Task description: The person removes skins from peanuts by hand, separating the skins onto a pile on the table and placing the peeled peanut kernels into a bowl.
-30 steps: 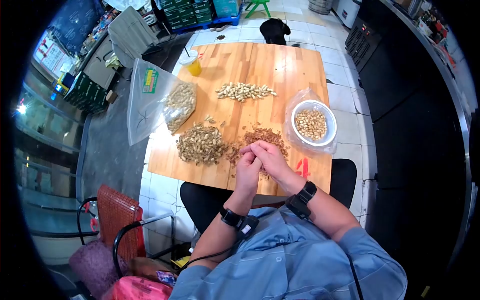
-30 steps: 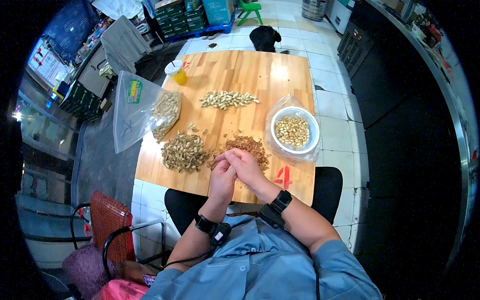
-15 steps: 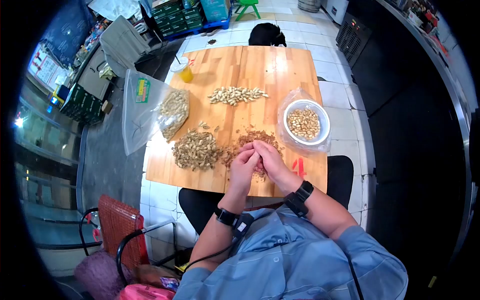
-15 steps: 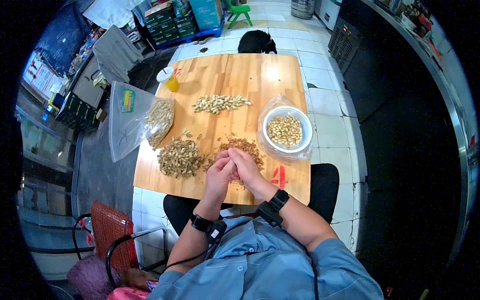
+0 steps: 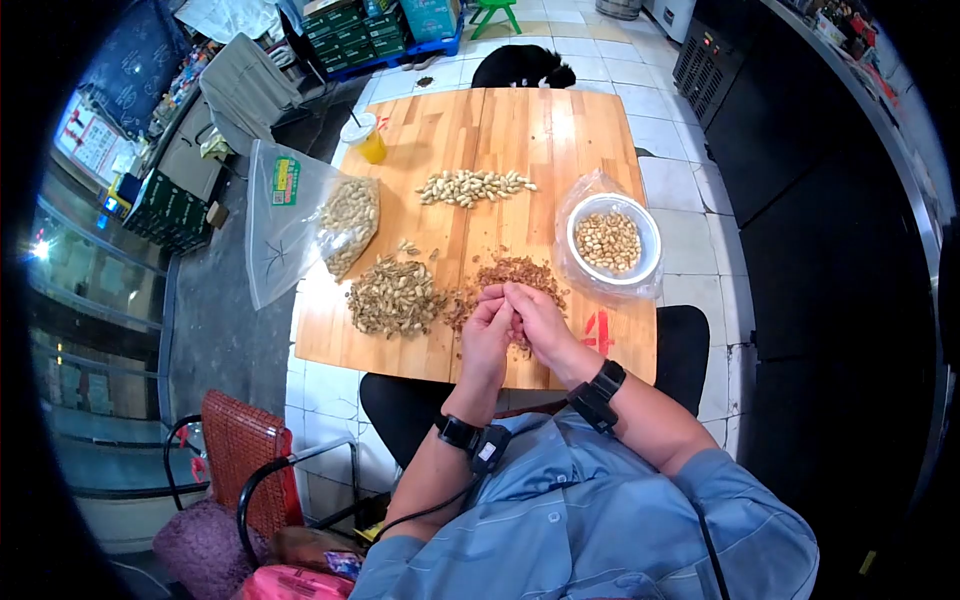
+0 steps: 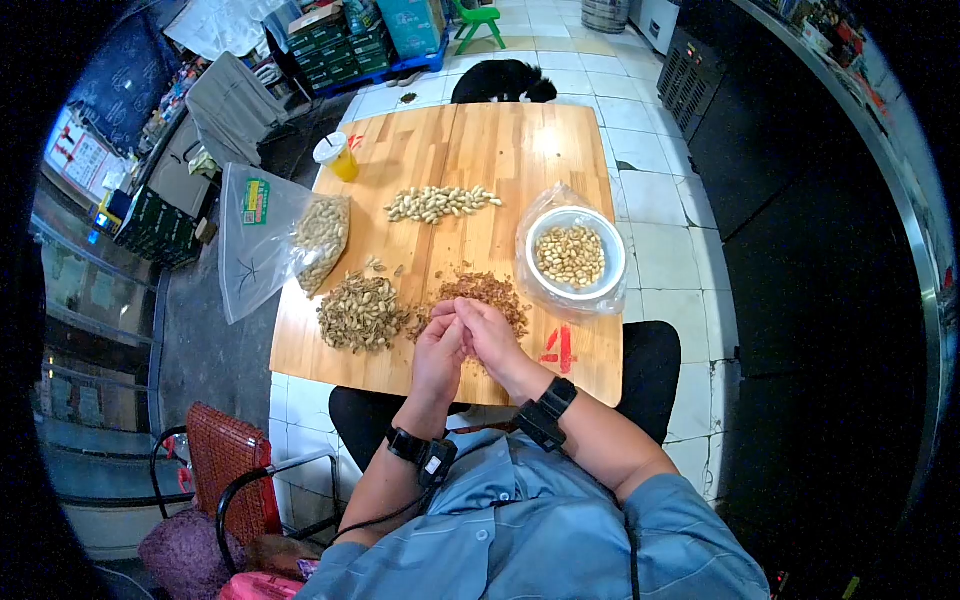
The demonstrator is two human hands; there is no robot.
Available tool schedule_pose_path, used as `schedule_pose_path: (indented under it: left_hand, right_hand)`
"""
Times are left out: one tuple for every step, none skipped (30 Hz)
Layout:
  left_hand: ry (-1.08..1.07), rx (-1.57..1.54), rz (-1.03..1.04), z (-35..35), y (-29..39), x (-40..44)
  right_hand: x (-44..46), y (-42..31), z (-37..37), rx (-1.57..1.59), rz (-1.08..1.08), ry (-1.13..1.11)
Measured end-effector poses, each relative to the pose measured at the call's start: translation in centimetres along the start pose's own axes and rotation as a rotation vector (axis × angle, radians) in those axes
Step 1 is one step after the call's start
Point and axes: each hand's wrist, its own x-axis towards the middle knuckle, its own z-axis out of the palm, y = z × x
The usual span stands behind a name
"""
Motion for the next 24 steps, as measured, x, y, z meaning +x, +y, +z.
schedule_pose_path:
  left_hand:
    - [0.015, -0.012, -0.004, 0.2, 0.0, 0.0]
    - [0.03, -0.024, -0.008, 0.4, 0.0, 0.0]
    - [0.046, -0.036, -0.012, 0.6, 0.0, 0.0]
    - [0.033, -0.055, -0.016, 0.6, 0.0, 0.0]
    - [0.021, -0.073, -0.02, 0.6, 0.0, 0.0]
    - [0.009, -0.091, -0.024, 0.6, -0.1, 0.1]
    - [0.011, -0.102, -0.025, 0.5, -0.3, 0.1]
    - [0.013, -0.114, -0.026, 0.5, -0.4, 0.2]
    - [0.014, -0.125, -0.027, 0.6, -0.5, 0.3]
    - [0.013, -0.136, -0.027, 0.7, -0.5, 0.3]
    - [0.013, -0.148, -0.026, 0.8, -0.5, 0.2]
    - [0.014, -0.159, -0.025, 0.9, -0.5, 0.2]
    - [0.025, -0.184, -0.035, 0.9, -0.5, 0.3]
    - [0.036, -0.209, -0.046, 0.9, -0.5, 0.4]
    - [0.047, -0.233, -0.056, 1.0, -0.4, 0.5]
    - [0.076, -0.204, -0.05, 1.2, -0.3, 0.5]
    - [0.106, -0.174, -0.044, 1.5, -0.2, 0.4]
    - [0.135, -0.144, -0.038, 1.7, -0.1, 0.4]
    - [0.144, -0.028, -0.013, 1.1, -0.4, 0.7]
    - [0.154, 0.087, 0.012, 0.1, -0.8, 1.3]
    - [0.163, 0.203, 0.037, -0.1, -0.7, 1.5]
    - [0.158, 0.308, 0.104, -0.2, -0.7, 1.5]
    - [0.153, 0.414, 0.169, -0.3, -0.8, 1.6]
    - [0.149, 0.52, 0.234, 0.0, -0.5, 1.4]
  right_hand:
    - [0.1, 0.0, 0.3, 0.004, -0.026, 0.021]
    - [0.1, 0.0, 0.5, 0.007, -0.052, 0.042]
    - [0.3, 0.2, 0.3, 0.007, -0.051, 0.037]
    - [0.5, 0.4, 0.0, 0.007, -0.05, 0.031]
    - [0.6, 0.7, -0.2, 0.008, -0.049, 0.025]
    - [0.6, 0.7, -0.2, 0.013, -0.055, 0.035]
    - [0.6, 0.7, -0.1, 0.02, -0.06, 0.045]
    - [0.5, 0.7, 0.0, 0.026, -0.066, 0.055]
    - [0.6, 0.8, 0.0, 0.022, -0.077, 0.062]
    - [0.6, 0.8, 0.0, 0.018, -0.087, 0.068]
    - [0.6, 0.8, 0.0, 0.014, -0.097, 0.074]
    - [0.5, 0.8, 0.1, 0.014, -0.099, 0.084]
    - [0.4, 0.8, 0.1, 0.012, -0.1, 0.093]
    - [0.4, 0.8, 0.2, 0.01, -0.102, 0.102]
    - [0.4, 0.9, 0.2, 0.021, -0.107, 0.103]
    - [0.3, 0.9, 0.2, 0.032, -0.111, 0.104]
    - [0.3, 1.0, 0.2, 0.043, -0.115, 0.106]
    - [0.3, 1.2, 0.2, 0.062, -0.109, 0.112]
    - [0.2, 1.4, 0.2, 0.081, -0.103, 0.12]
    - [0.2, 1.6, 0.2, 0.1, -0.096, 0.127]
    - [0.4, 2.1, -0.3, 0.081, -0.079, 0.112]
    - [0.7, 2.6, -0.8, 0.062, -0.062, 0.097]
    - [0.9, 3.1, -1.3, 0.045, -0.043, 0.084]
    - [0.8, 3.1, -1.3, 0.072, -0.028, 0.094]
